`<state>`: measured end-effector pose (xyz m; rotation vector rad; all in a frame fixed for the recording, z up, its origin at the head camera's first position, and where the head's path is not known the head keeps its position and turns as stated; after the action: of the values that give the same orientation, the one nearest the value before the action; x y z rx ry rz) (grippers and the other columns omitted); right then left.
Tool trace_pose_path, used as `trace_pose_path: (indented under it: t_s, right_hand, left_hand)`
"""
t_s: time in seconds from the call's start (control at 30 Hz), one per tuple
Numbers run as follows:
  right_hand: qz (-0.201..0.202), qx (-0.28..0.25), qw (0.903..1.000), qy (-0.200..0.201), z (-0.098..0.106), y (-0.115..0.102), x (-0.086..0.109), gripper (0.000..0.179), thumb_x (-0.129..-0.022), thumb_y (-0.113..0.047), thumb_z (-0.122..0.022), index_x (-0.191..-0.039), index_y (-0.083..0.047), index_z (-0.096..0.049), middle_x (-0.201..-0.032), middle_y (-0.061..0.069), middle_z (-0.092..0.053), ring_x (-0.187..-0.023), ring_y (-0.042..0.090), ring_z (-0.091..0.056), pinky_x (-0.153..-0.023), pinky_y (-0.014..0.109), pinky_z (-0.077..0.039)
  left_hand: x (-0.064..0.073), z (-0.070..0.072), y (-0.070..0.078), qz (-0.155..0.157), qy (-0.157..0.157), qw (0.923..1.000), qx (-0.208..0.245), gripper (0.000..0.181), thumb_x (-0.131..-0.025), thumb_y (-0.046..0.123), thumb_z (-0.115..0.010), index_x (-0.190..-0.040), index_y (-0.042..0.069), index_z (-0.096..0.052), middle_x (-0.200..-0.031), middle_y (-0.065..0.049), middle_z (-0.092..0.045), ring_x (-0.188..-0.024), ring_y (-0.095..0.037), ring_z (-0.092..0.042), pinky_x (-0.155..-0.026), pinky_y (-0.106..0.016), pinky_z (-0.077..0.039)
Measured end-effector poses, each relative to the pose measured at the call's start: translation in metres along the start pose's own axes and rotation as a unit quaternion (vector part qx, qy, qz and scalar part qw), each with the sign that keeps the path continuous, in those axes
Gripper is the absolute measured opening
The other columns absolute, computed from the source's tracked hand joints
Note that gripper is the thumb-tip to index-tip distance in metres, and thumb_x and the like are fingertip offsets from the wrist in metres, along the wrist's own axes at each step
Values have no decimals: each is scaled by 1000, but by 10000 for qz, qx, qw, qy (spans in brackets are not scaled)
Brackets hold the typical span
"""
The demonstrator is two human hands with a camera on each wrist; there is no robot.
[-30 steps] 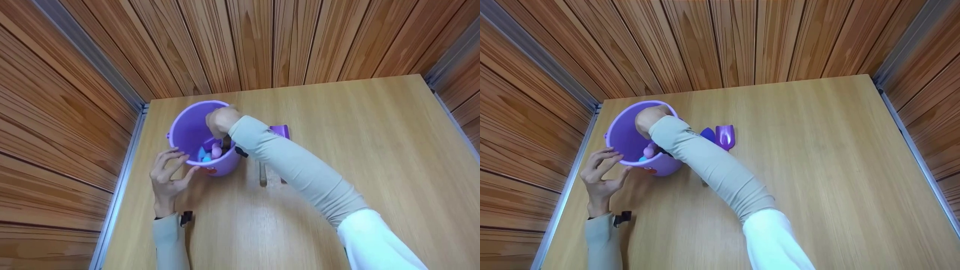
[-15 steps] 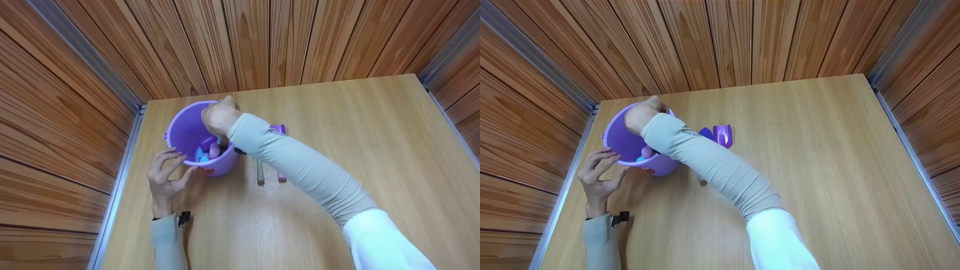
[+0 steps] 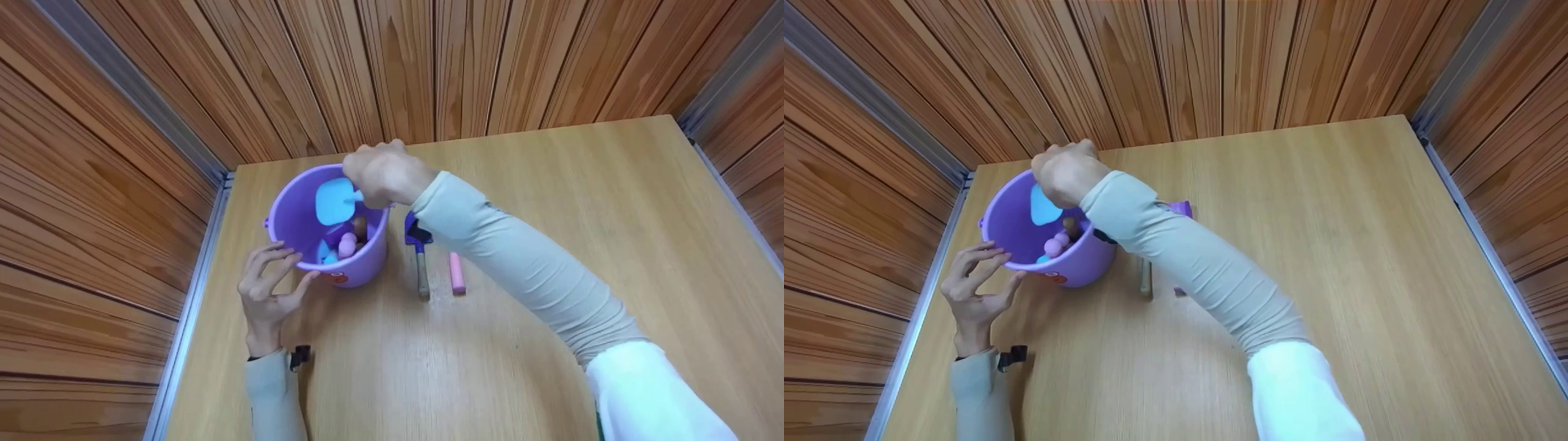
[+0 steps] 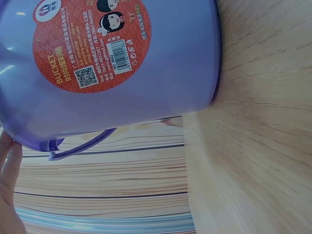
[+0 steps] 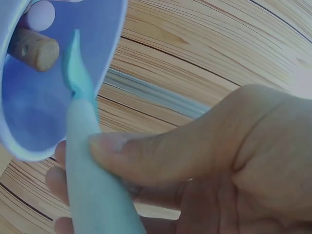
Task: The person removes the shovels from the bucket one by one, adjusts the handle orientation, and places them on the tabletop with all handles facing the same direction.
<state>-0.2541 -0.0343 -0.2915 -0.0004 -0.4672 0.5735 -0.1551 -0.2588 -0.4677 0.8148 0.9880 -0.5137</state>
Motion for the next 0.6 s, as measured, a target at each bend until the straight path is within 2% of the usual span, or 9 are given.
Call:
trace_pose_path:
  t_s: [0.13, 0.2, 0.3, 0.43, 0.6]
  right_hand:
    - [61, -664, 9976, 195, -3, 21, 12, 23, -99, -2, -68, -120, -9, -68, -98, 5, -61, -81, 20, -54, -73, 32, -47]
    - [96, -1134, 9930, 320, -8, 33, 19, 24, -99, 1, -66, -120, -8, -70, -99, 7, -64, -82, 20, -56, -67, 29, -47]
    - [205, -1788, 9821, 558, -18, 50, 27, 28, -101, 1, -65, -126, -7, -72, -109, 8, -69, -89, 22, -62, -69, 31, -54]
    - [343, -2579, 9615, 884, -33, 72, 35, 38, -100, 3, -64, -136, -8, -71, -124, 11, -72, -103, 26, -66, -77, 35, -61]
    - [388, -3380, 9336, 1127, -56, 99, 42, 44, -98, 6, -65, -139, -6, -68, -125, 15, -70, -104, 31, -71, -78, 38, -64]
  left_hand:
    - [2, 0, 0, -28, 76, 10000, 42, 52, -87, 53, -86, -98, 2, -84, -101, -20, -77, -106, -42, -69, -111, -29, -53]
    - [2, -1, 1, -61, 116, 9999, 63, 53, -88, 53, -86, -97, 1, -84, -99, -22, -77, -105, -42, -69, -111, -29, -53]
    - [2, -1, 1, -94, 146, 9998, 75, 54, -88, 53, -85, -96, 0, -83, -99, -23, -77, -104, -44, -69, -110, -29, -53]
    - [0, -1, 2, -66, 166, 9998, 100, 55, -88, 53, -85, -95, -1, -83, -98, -23, -76, -103, -44, -68, -110, -29, -53]
    - [-1, -1, 2, -29, 138, 9999, 69, 53, -87, 53, -86, -96, 1, -84, -99, -23, -77, -104, -44, -68, -111, -29, -53]
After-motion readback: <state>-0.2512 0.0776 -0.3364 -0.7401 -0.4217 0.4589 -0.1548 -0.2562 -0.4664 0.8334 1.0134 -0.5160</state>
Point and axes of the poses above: each hand's wrist, its own x-axis away from the middle knuckle, its own z-axis out of the back of the hand, y = z × x, the point moved 5 cm from there along -x, towards the middle knuckle
